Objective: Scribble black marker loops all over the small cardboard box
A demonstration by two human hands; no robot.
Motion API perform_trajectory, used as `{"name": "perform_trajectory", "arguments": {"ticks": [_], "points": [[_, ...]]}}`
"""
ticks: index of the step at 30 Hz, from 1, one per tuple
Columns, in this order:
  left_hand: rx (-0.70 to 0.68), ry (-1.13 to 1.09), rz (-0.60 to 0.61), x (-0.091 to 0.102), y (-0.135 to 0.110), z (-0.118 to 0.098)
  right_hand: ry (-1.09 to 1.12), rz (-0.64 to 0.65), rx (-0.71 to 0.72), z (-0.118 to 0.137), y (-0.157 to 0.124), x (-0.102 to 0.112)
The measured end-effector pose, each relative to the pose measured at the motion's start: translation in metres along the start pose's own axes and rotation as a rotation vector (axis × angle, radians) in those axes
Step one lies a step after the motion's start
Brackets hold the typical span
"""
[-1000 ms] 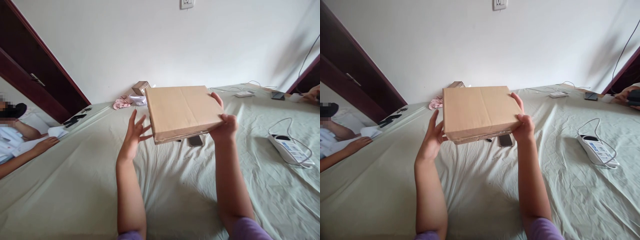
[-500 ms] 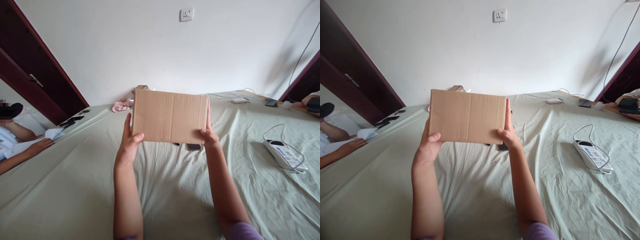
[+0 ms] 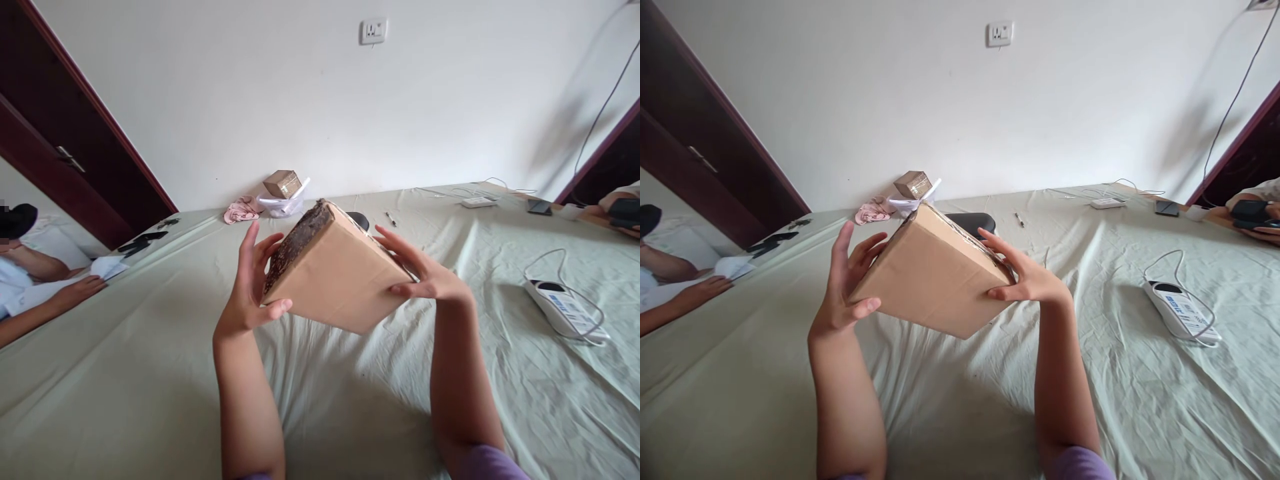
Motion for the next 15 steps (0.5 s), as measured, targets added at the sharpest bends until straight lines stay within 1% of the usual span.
{"name": "perform_trajectory", "arguments": {"ticks": [1, 2, 3, 5, 6, 7, 8, 10, 13, 15], "points": [[-0.001, -0.008, -0.025, 0.002, 0.000, 0.002, -0.012, 0.017, 0.006, 0.000, 0.001, -0.003], [0.005, -0.007, -0.077, 0.006, 0.001, 0.005, -0.027, -0.001, 0.011, 0.001, 0.003, -0.003], [0.023, 0.007, -0.153, 0.013, 0.000, 0.009, -0.047, -0.053, 0.014, 0.002, 0.005, -0.001], [0.091, 0.060, -0.324, 0.024, -0.004, 0.018, -0.109, -0.236, 0.022, 0.007, 0.008, 0.006], [0.136, 0.086, -0.384, 0.025, -0.007, 0.022, -0.153, -0.342, 0.028, 0.011, 0.009, 0.008], [0.176, 0.099, -0.418, 0.023, -0.009, 0.025, -0.202, -0.442, 0.038, 0.016, 0.009, 0.008], [0.206, 0.093, -0.428, 0.016, -0.010, 0.027, -0.249, -0.525, 0.056, 0.023, 0.009, 0.005], [0.251, 0.035, -0.409, -0.004, -0.011, 0.031, -0.324, -0.636, 0.108, 0.037, 0.010, -0.009], [0.258, -0.060, -0.399, -0.035, -0.009, 0.035, -0.393, -0.697, 0.191, 0.056, 0.012, -0.040], [0.212, -0.071, -0.428, -0.045, -0.006, 0.037, -0.421, -0.723, 0.211, 0.064, 0.012, -0.059]]}}
Point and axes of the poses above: each hand's wrist, its own y-axis towards the middle knuckle, its own x-axis out of the back of the hand, z = x × y, the point moved 9 cm from there along y, towards the middle knuckle, and after that the axes turned 14 degrees about -x, right-handed, at the moved point
